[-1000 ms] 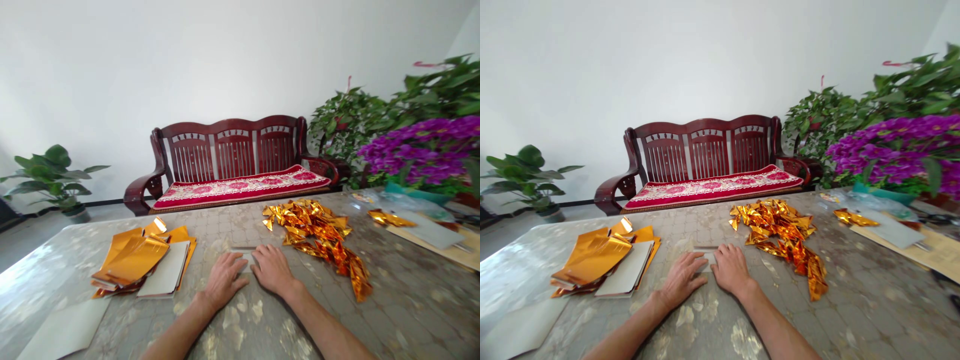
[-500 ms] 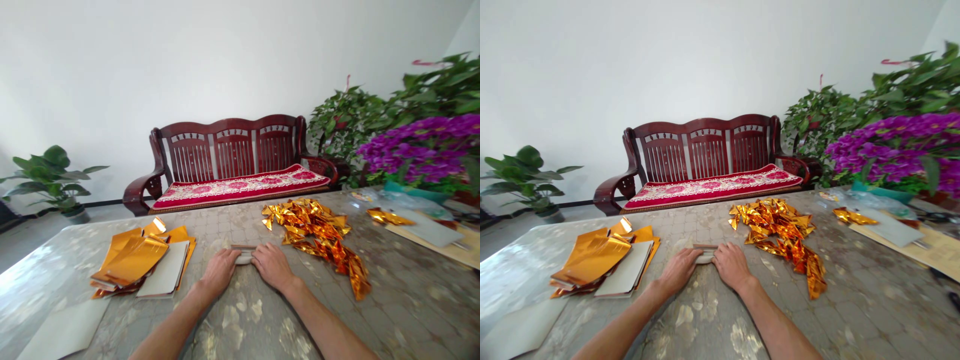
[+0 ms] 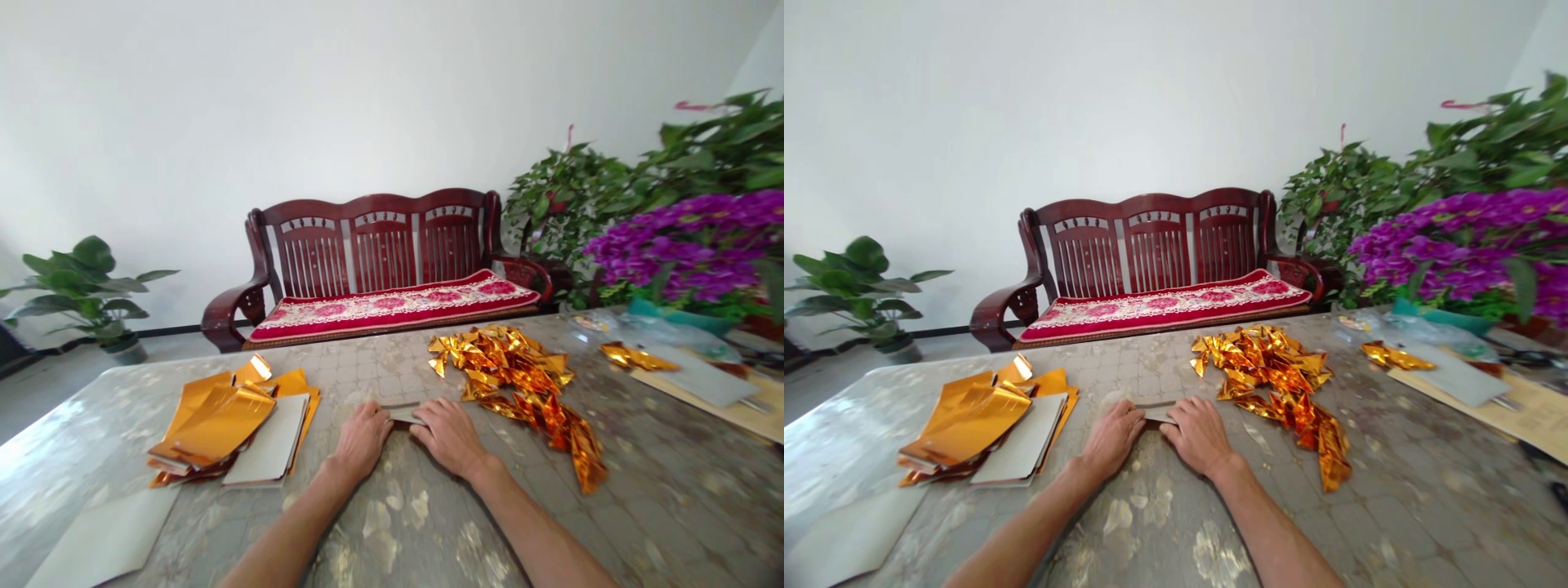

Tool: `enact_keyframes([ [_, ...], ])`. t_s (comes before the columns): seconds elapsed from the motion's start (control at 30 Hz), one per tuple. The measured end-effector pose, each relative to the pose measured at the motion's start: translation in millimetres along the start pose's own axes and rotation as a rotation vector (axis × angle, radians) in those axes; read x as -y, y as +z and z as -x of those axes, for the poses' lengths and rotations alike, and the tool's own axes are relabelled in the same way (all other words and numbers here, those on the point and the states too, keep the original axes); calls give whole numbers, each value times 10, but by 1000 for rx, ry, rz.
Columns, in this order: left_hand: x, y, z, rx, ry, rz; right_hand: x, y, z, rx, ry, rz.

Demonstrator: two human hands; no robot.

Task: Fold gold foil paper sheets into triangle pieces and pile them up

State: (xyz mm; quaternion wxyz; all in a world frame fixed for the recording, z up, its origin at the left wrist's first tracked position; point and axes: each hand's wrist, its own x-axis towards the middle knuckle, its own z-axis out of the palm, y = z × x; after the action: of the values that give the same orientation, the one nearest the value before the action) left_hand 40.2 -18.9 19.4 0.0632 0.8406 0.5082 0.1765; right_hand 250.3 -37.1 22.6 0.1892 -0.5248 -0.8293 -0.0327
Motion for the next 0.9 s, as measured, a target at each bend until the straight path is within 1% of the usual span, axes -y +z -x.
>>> enact_keyframes([
  [0.07,-24,-19,11,-8,-3,-19,-13,41,-19,-19,22,-1],
  [0.13,-41,-26,12,-23,-38,-43,-26,86,-46,-33,61,7],
  [0.3,-50,-9,-46,-36,-255,-49,-47,149,-103,-47,160,2],
  [0.43,-57,-16,-92,12,-409,13,-48,163,-132,-59,214,-40],
  [0.5,-67,-27,-101,26,-453,27,-44,173,-145,-64,233,-51],
  [0.6,-95,-48,-107,20,-464,8,-33,193,-161,-66,219,-35],
  [0.73,-144,-83,-123,20,-434,8,-14,212,-169,-65,172,12],
  [0.9,-157,-77,-126,8,-419,-18,7,208,-166,-60,178,34],
])
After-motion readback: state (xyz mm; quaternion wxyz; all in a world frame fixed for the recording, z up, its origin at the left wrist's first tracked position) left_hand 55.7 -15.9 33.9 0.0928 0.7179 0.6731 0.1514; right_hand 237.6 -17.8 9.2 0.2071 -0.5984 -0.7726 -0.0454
